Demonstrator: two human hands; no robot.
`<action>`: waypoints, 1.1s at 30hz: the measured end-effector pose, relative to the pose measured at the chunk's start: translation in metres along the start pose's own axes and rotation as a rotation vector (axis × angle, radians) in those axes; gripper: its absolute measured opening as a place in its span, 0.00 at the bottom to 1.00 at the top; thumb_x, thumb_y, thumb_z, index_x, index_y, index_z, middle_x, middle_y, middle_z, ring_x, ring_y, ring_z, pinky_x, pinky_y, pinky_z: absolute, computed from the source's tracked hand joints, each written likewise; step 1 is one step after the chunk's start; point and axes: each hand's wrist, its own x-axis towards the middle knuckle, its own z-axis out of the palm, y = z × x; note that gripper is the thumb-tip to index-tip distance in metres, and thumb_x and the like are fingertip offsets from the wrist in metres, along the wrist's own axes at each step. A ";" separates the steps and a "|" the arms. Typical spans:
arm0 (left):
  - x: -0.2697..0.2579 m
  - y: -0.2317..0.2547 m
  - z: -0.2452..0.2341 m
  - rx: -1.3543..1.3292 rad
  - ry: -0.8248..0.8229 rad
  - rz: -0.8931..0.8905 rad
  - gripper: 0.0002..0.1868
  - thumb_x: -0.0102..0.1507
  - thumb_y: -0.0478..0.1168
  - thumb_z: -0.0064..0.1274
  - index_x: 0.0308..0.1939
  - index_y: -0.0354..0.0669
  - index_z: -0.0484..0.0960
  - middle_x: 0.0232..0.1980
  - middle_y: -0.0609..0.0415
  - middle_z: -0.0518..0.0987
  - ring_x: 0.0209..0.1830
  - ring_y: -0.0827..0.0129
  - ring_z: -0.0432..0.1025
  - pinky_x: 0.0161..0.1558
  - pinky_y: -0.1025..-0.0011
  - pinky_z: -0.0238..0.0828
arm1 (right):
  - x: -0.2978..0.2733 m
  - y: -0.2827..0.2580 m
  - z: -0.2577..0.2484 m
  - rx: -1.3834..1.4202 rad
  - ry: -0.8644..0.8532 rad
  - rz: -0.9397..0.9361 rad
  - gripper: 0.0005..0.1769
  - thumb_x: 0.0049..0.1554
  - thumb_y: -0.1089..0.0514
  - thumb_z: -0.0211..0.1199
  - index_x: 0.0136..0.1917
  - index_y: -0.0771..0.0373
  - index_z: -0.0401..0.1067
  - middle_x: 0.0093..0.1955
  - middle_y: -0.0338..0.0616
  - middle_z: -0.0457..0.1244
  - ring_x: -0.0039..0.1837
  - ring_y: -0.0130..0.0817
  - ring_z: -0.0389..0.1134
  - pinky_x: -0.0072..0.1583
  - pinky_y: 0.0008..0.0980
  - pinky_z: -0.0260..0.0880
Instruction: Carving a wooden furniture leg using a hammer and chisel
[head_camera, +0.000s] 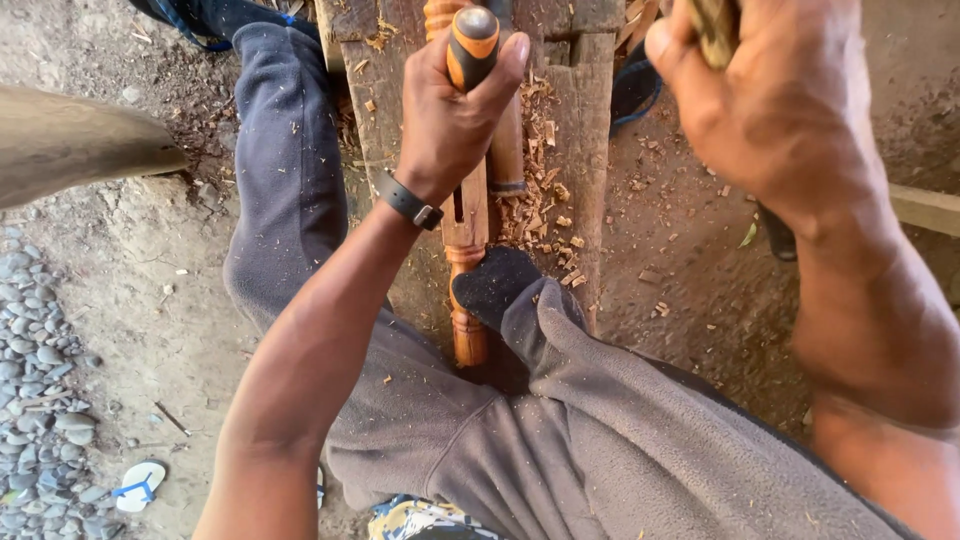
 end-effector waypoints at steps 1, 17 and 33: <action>-0.002 0.005 0.004 0.033 0.070 0.012 0.13 0.74 0.45 0.62 0.37 0.48 0.80 0.31 0.59 0.81 0.26 0.74 0.74 0.27 0.74 0.77 | 0.002 0.002 0.000 -0.033 0.031 0.024 0.24 0.94 0.78 0.72 0.55 0.68 0.69 0.42 0.43 0.59 0.34 0.34 0.50 0.34 0.38 0.46; -0.018 -0.010 -0.011 -0.331 -0.124 -0.237 0.13 0.73 0.44 0.67 0.46 0.41 0.79 0.31 0.59 0.78 0.22 0.76 0.71 0.22 0.75 0.77 | 0.004 0.012 0.019 -0.365 -0.209 -0.074 0.18 0.69 0.76 0.65 0.71 0.72 0.71 0.34 0.36 0.53 0.28 0.29 0.48 0.27 0.30 0.49; 0.008 -0.001 -0.016 -0.293 -0.183 -0.147 0.10 0.78 0.34 0.62 0.42 0.41 0.80 0.29 0.59 0.77 0.22 0.76 0.69 0.22 0.76 0.70 | 0.013 0.001 0.002 -0.217 -0.169 0.162 0.15 0.89 0.73 0.66 0.57 0.69 0.69 0.37 0.44 0.56 0.27 0.31 0.44 0.25 0.34 0.43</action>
